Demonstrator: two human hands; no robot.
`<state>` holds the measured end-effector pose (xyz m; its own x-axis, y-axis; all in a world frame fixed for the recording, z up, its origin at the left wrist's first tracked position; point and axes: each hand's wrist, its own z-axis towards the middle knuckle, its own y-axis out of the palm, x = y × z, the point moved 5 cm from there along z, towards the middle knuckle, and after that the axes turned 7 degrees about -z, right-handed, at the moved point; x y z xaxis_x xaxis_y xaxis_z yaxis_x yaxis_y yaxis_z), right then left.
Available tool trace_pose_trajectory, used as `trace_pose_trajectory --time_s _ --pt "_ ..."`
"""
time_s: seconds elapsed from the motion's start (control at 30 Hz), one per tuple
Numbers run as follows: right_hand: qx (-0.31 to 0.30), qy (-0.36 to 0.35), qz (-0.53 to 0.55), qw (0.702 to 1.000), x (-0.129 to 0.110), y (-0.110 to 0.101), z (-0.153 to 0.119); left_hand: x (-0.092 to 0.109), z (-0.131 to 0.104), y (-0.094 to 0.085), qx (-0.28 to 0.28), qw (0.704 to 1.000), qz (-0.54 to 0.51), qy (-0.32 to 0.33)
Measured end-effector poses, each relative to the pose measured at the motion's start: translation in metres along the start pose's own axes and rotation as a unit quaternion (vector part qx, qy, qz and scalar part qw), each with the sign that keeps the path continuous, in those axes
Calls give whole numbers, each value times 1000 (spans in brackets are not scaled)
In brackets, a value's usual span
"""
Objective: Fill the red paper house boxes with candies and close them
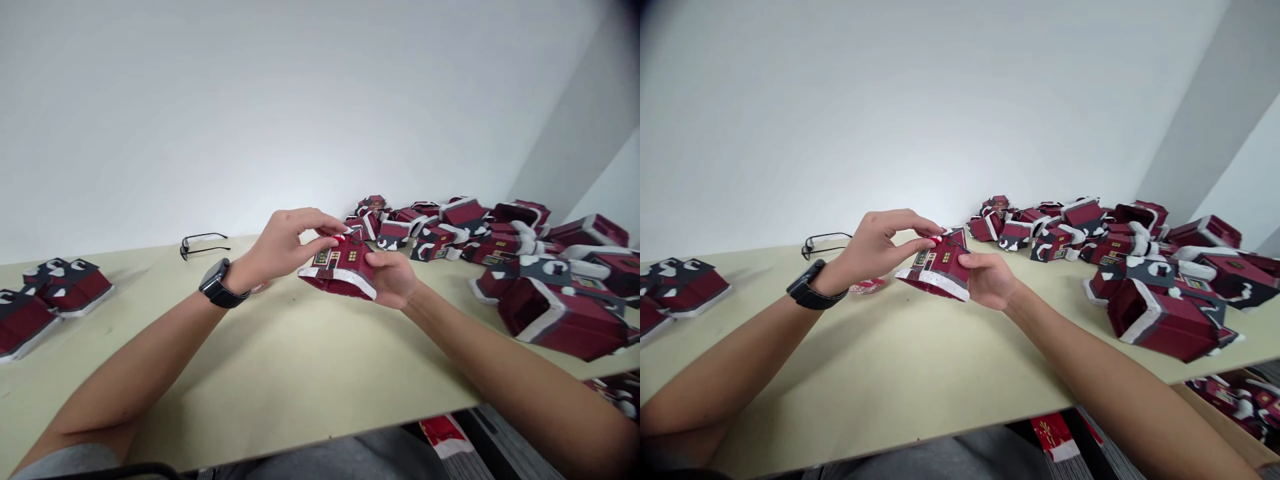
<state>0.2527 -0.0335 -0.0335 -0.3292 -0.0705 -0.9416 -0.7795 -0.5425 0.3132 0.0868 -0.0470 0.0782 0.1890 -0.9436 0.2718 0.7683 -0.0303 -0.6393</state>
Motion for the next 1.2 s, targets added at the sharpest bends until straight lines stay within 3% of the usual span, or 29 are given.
trace_pose_trajectory --time_s 0.3,0.73,0.93,1.2 --pt "-16 -9 31 999 -2 3 -2 4 0 1 0 998 -52 -34" --pt "4 3 8 1000 0 1 -2 8 1 -2 5 1000 -5 -16" --pt "-12 -21 18 1000 -5 10 -5 0 -2 3 51 985 -136 -95" --pt "-5 -23 1 1000 -4 6 -3 -21 -4 10 77 956 -242 -150"
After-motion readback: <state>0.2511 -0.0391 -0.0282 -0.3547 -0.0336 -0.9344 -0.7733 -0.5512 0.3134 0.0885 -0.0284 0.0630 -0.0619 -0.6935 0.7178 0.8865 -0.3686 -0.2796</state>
